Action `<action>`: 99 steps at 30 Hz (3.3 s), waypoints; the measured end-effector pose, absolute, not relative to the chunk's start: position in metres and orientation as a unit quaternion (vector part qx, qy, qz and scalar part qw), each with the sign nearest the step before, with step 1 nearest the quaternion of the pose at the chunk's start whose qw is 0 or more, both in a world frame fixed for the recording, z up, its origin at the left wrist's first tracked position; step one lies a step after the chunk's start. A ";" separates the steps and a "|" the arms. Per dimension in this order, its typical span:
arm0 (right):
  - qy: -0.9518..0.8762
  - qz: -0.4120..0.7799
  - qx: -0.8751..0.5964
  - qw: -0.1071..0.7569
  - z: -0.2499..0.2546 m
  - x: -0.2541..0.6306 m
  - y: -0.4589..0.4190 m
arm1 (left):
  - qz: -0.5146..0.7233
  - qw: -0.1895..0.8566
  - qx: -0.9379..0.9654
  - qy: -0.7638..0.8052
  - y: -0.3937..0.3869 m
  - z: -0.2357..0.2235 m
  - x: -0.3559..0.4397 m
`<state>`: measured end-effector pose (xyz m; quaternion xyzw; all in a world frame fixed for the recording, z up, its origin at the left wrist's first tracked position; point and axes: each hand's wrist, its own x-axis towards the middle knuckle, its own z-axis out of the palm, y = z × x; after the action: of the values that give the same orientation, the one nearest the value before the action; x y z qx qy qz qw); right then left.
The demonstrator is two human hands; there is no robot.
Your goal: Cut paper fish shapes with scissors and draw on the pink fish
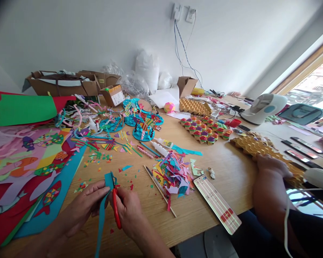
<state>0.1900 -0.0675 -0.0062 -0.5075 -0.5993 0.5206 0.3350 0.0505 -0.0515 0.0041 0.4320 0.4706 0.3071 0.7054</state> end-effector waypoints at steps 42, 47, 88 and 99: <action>-0.426 0.671 -0.481 0.372 -0.001 0.197 -0.064 | 0.400 0.584 0.490 0.508 -0.034 0.018 0.034; -0.408 0.667 -0.476 0.403 0.002 0.192 -0.060 | 0.371 0.591 0.526 0.486 -0.037 0.017 0.039; -0.665 0.529 -0.493 0.189 0.012 0.209 -0.074 | 0.332 0.698 0.435 0.462 -0.024 0.029 0.022; -0.667 0.526 -0.484 0.208 0.010 0.206 -0.073 | 0.324 0.711 0.438 0.444 -0.027 0.025 0.023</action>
<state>0.2063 -0.0734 0.0101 -0.4841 -0.6675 0.5261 0.2081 0.0227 -0.0273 0.0247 0.4380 0.4443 0.3237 0.7113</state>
